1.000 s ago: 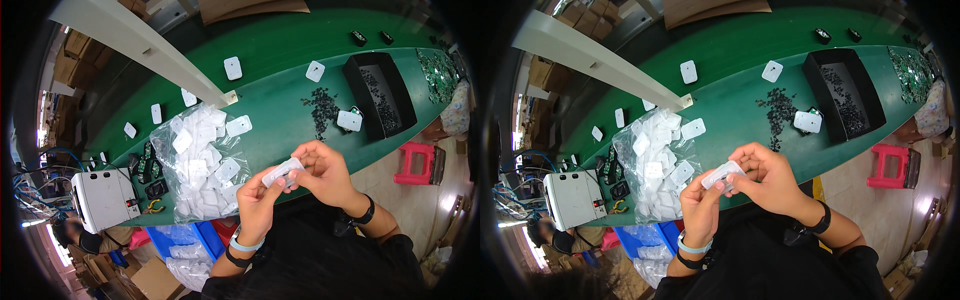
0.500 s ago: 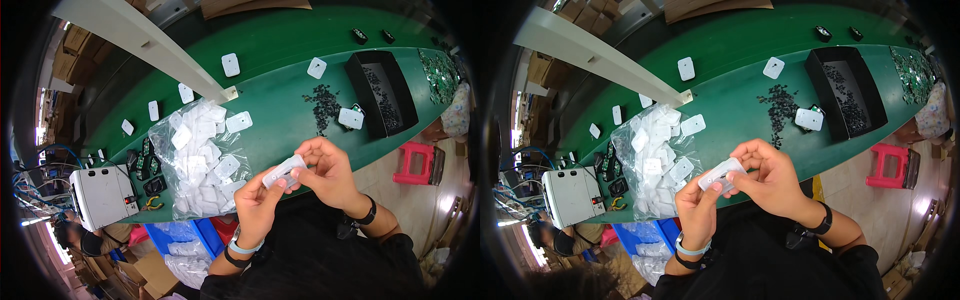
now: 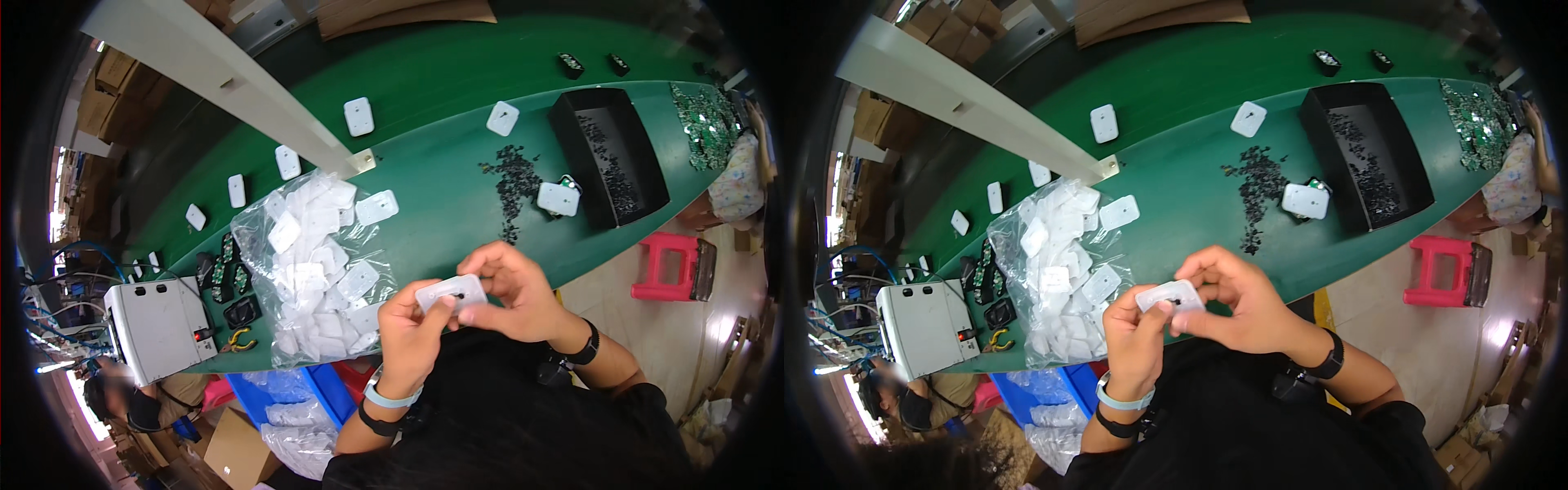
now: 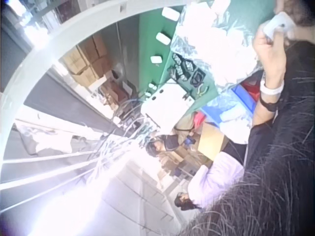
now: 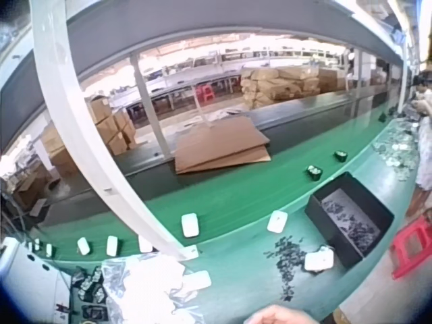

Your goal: The person assembles small electronic devices by inserting circuit boards into white plastic casings. They pick up a circuit board, align it with a casing, and press the two parts together. The person repeats this process for multiple units, placing the finished assemblies on the green workbench.

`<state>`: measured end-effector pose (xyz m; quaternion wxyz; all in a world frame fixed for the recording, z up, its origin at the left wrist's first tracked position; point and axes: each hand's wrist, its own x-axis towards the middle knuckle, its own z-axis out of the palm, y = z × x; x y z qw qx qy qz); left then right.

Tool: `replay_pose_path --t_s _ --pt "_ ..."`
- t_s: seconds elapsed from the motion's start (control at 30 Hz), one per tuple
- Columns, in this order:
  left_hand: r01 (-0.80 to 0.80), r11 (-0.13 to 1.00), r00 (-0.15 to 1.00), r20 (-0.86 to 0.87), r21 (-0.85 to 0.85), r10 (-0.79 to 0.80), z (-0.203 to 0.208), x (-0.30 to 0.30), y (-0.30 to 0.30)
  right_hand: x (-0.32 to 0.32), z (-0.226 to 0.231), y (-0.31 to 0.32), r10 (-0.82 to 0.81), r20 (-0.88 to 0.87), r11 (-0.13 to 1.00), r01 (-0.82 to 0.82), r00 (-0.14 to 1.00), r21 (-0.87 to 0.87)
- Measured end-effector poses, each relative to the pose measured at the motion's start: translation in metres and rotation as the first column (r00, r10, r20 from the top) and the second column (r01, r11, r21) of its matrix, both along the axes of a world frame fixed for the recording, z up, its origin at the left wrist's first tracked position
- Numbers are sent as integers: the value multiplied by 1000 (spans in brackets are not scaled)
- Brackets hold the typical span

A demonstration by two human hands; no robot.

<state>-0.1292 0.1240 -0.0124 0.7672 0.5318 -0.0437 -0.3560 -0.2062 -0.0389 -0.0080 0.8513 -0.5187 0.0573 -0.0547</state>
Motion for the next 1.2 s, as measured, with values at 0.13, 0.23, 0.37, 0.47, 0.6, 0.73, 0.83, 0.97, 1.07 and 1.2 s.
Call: replay_pose_path --t_s 0.13,0.23,0.37,0.47,0.6,0.73,0.83,0.97,1.07,1.2 --pt "-1 997 993 -115 -82 -9 -12 7 6 -2 4 -31 -7 98 945 38 995 -324" --pt "-9 996 984 -177 -93 -8 -14 14 11 19 39 -100 -229 135 620 251 964 -743" --pt "12 993 972 -233 -119 -40 -21 18 18 74 57 -248 -423 125 265 254 898 -930" --pt "-8 998 968 -252 -70 -10 -16 19 18 121 32 -353 -623 -95 -1 -122 776 -993" --pt "-47 997 967 -255 -62 29 -13 26 34 152 -36 -412 -605 -119 -288 -356 787 -889" --pt "-25 993 969 -248 -116 -5 -21 32 50 144 -98 -452 -556 -220 -203 -387 801 -899" --pt "-15 979 955 -294 -202 -46 -27 33 53 144 -102 -462 -598 -106 -274 -327 794 -904" --pt "-12 960 939 -333 -281 -86 -27 31 49 166 -50 -396 -527 -114 -5 -138 842 -990" --pt "-52 921 913 -393 -386 -113 -41 33 44 143 -2 -298 -243 118 170 162 963 -972" --pt "-99 942 907 -419 -322 -48 -37 31 34 79 75 -130 -58 -39 351 -16 998 -936"
